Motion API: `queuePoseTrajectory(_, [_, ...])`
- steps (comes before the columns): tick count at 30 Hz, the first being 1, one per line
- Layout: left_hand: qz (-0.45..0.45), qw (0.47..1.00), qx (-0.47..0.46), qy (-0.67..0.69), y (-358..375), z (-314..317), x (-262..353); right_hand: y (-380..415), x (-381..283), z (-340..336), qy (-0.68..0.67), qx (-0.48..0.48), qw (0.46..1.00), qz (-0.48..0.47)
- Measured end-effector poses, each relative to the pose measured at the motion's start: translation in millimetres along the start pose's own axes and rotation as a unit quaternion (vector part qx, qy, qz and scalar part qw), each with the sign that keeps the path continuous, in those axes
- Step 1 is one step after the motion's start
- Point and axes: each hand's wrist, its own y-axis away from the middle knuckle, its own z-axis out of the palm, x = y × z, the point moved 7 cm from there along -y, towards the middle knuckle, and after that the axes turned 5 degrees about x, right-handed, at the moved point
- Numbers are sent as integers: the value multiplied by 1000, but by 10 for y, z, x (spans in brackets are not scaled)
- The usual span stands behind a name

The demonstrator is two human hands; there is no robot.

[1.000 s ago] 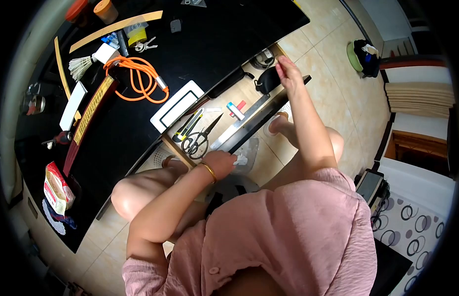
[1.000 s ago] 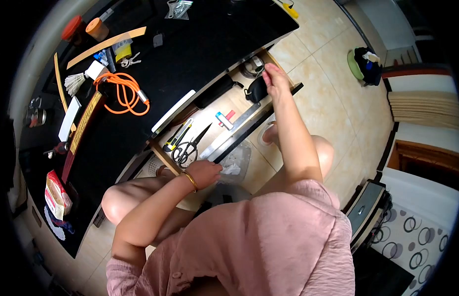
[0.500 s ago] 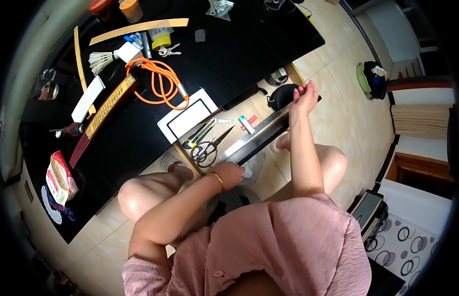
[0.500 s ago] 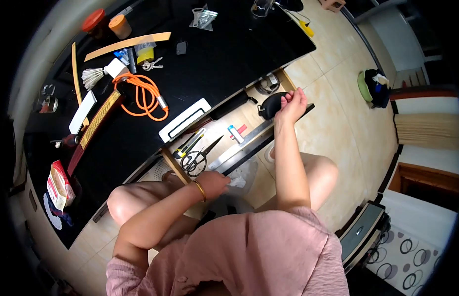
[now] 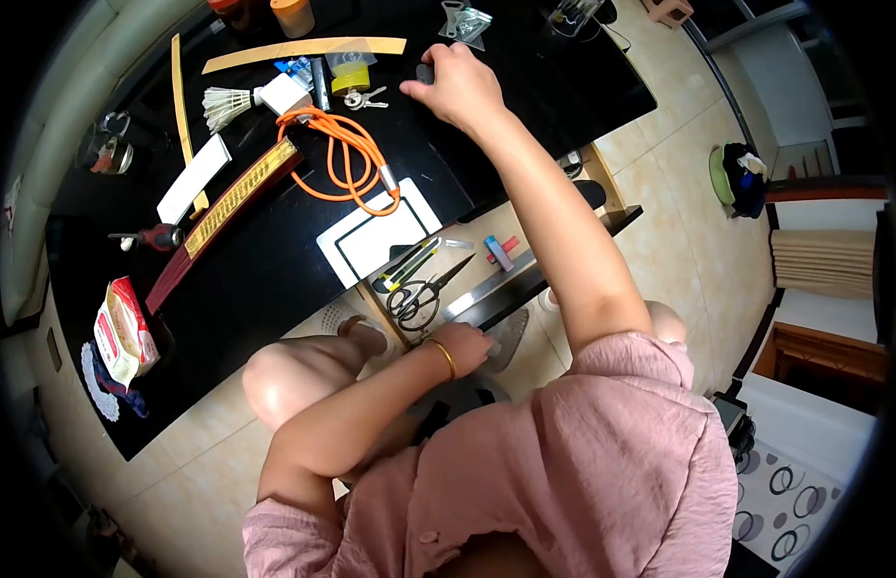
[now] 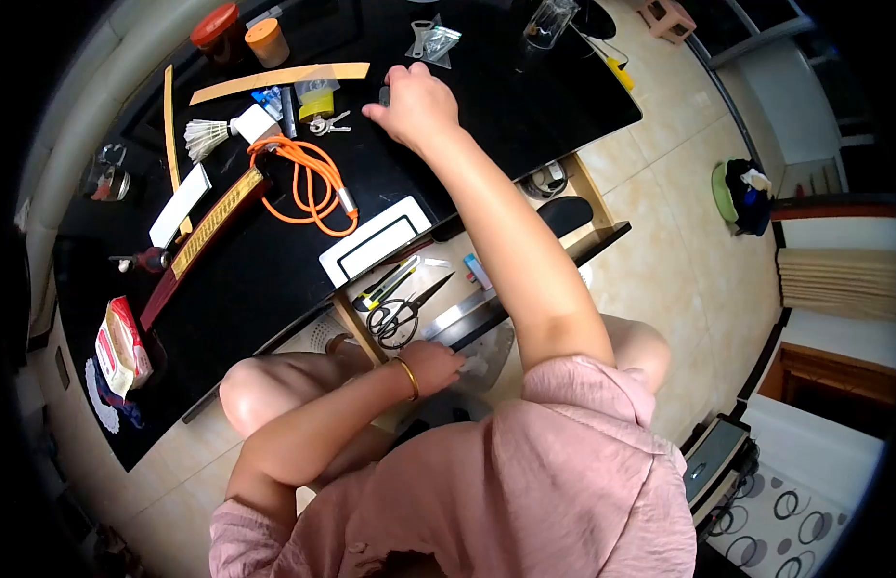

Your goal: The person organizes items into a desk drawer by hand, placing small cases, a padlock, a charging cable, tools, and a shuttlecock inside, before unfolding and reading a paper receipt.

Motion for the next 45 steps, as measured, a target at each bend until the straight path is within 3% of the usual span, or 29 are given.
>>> queuePoseTrajectory(5, [-1,1000,-12,-15,-40,78,-28,-52,186,-11,-25,-18,999,-14])
queuePoseTrajectory(6, [-22,999,-44,-15,-4,-36,30,-1,278,-88,-86,-26,996,16])
queuePoseTrajectory(7, [-19,999,-47,-13,-7,-23,36,102,411,-142,-222,-64,969,91])
queuePoseTrajectory(8, [-16,999,-44,-15,-5,-18,35,251,514,-189,-380,-118,902,165])
queuePoseTrajectory(9, [-15,999,-38,-16,-7,-23,28,432,519,-382,-490,-129,841,191])
queuePoseTrajectory(10, [-12,999,-34,-14,1,-51,42,638,592,-544,-526,-136,817,194])
queuePoseTrajectory(13, [-9,1000,-14,-21,-27,54,-13,1340,866,-881,-477,-247,817,207])
queuePoseTrajectory(15, [2,1000,-15,-17,-11,46,-12,1771,1107,-896,-405,-318,812,276])
queuePoseTrajectory(18, [6,999,-25,-19,-36,70,-6,2173,1560,-546,-240,-332,873,265])
queuePoseTrajectory(21, [-5,999,-30,-26,-53,96,-30,2338,2024,49,-94,-351,900,242])
queuePoseTrajectory(23, [-11,999,-37,-19,-49,74,-40,2441,2191,276,-45,-307,924,222])
queuePoseTrajectory(25, [-17,999,-42,-25,-43,33,-26,2328,2135,191,30,-186,963,190])
queuePoseTrajectory(28, [-15,999,-34,-17,-41,71,-52,2148,1930,-35,-61,-154,959,231])
queuePoseTrajectory(29, [-1,1000,-24,-9,-42,81,-44,2072,1802,-162,-88,-109,969,205])
queuePoseTrajectory(31, [-10,1000,-25,-12,-10,-16,7,1929,1494,-484,-147,-75,945,281])
queuePoseTrajectory(33, [-3,1000,-20,-20,-28,53,-18,1754,1206,-735,-205,-8,937,283])
queuePoseTrajectory(35, [3,1000,-14,-19,-9,18,-3,1515,686,-944,-285,29,933,219])
queuePoseTrajectory(38, [14,1000,-5,-11,4,2,27,1137,12,-867,-316,-7,942,109])
queuePoseTrajectory(43, [9,1000,13,-12,-20,27,1,477,-497,-429,-240,-10,971,-4])
queuePoseTrajectory(45, [-19,998,-41,-46,5,8,31,230,-573,-285,-194,19,980,-41])
